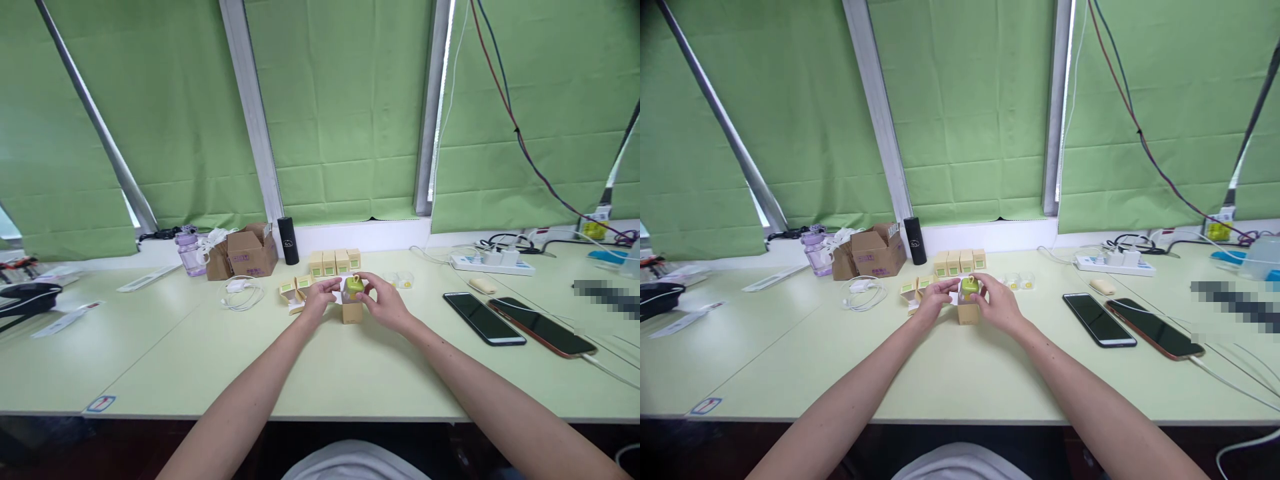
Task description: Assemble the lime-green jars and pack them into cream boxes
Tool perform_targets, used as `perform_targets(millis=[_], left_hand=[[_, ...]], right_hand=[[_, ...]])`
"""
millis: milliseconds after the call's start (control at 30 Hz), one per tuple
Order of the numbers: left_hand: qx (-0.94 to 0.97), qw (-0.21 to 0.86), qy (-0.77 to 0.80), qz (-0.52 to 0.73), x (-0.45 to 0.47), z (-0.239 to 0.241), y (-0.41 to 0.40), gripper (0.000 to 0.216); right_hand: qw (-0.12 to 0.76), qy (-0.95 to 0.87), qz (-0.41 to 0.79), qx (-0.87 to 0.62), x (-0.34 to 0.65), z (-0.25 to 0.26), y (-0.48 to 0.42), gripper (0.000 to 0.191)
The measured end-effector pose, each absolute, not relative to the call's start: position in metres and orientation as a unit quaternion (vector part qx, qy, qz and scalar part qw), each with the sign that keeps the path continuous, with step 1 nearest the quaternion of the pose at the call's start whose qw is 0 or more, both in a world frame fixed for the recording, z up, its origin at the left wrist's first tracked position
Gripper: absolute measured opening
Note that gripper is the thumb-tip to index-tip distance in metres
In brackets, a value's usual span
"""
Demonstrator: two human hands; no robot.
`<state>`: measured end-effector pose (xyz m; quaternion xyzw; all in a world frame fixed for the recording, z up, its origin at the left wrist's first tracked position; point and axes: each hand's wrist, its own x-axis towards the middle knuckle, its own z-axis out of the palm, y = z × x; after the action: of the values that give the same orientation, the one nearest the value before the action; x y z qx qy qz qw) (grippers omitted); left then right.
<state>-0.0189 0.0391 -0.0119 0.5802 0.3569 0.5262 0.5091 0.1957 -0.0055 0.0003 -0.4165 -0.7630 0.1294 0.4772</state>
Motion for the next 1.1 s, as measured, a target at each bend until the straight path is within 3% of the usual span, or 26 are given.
perform_targets(millis=[667,833,1100], left_hand=[[0.564,0.508,0.357,0.544,-0.017,-0.011,0.037,0.059],[0.555,0.514,0.36,0.546,-0.016,-0.012,0.038,0.06],[0.561,0.507,0.362,0.546,-0.016,-0.012,0.04,0.06]], right_hand=[[0.429,-0.786,0.149,-0.42,0.189,-0.002,-0.011,0.024],[0.432,-0.788,0.129,-0.418,0.186,-0.002,-0.012,0.008],[0.465,-0.771,0.118,-0.419,0.183,-0.005,-0.003,0.012]])
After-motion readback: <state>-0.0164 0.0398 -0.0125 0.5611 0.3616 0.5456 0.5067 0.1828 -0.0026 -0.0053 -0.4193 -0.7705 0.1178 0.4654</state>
